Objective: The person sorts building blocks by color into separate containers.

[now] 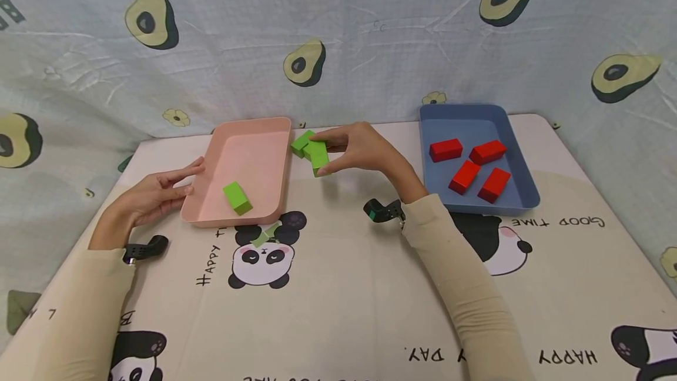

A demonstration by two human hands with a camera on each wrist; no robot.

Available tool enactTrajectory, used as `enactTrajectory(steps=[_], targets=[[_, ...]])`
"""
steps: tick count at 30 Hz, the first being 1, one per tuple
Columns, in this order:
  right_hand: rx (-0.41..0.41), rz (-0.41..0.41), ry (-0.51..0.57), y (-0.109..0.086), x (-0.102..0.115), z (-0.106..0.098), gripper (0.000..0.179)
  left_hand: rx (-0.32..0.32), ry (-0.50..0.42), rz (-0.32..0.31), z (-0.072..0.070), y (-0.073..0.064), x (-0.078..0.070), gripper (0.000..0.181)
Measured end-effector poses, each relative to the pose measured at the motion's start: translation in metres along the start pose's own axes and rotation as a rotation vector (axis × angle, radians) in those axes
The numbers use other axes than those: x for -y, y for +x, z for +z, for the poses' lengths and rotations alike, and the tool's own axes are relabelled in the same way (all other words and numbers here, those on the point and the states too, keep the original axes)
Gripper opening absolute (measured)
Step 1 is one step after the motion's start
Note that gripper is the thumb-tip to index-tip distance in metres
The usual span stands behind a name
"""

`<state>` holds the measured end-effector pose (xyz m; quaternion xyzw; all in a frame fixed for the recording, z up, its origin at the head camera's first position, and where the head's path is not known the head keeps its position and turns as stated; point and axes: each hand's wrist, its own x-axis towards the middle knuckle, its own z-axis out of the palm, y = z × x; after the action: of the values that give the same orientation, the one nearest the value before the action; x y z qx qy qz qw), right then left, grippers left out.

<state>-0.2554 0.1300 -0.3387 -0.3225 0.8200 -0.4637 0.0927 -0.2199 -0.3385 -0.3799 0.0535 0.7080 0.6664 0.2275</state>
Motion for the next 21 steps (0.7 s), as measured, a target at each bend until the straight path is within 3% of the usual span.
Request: enactTrajectory(steps=[9,21], targets=[[0.018,-0.020,-0.015,0.003,0.002,0.002,0.070,0.020,-0.017,0.015,-0.001,0.000,0.000,0.058],[0.049,-0.064,0.025,0.011,0.010,0.013,0.069,-0.001,-0.003,0.002,-0.001,0.001,0.000,0.059]])
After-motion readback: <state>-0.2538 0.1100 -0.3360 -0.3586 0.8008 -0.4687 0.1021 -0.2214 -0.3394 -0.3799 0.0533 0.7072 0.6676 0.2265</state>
